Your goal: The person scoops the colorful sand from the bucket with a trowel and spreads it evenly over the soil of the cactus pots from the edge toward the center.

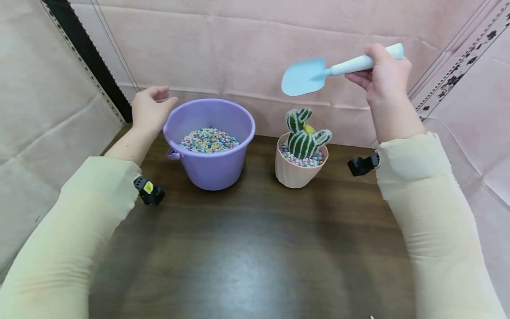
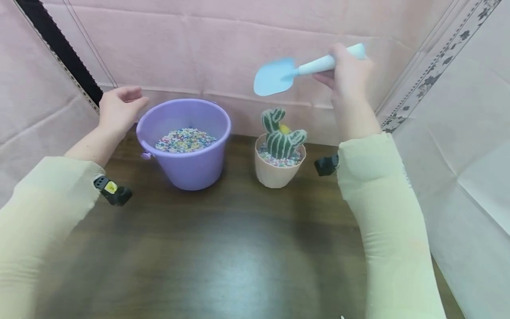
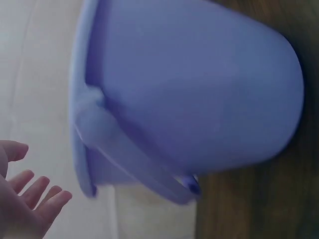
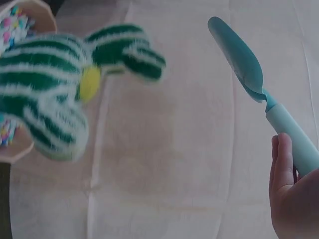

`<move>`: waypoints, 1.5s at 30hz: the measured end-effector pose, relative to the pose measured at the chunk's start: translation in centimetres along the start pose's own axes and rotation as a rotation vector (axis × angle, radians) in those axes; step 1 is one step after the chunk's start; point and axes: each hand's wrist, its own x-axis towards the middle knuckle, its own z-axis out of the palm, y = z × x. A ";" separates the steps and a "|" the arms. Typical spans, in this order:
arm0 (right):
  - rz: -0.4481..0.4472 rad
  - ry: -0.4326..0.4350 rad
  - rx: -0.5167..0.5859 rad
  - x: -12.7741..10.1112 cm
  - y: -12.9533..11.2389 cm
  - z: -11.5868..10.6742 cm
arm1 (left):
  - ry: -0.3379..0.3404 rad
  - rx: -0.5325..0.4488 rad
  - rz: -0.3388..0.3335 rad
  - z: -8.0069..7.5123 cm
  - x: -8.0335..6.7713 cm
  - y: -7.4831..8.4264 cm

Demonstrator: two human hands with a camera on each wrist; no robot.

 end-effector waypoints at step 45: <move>-0.357 -0.349 -1.252 -4.4 18.3 7.5 | -0.097 -0.191 -0.134 2.0 -2.3 -3.4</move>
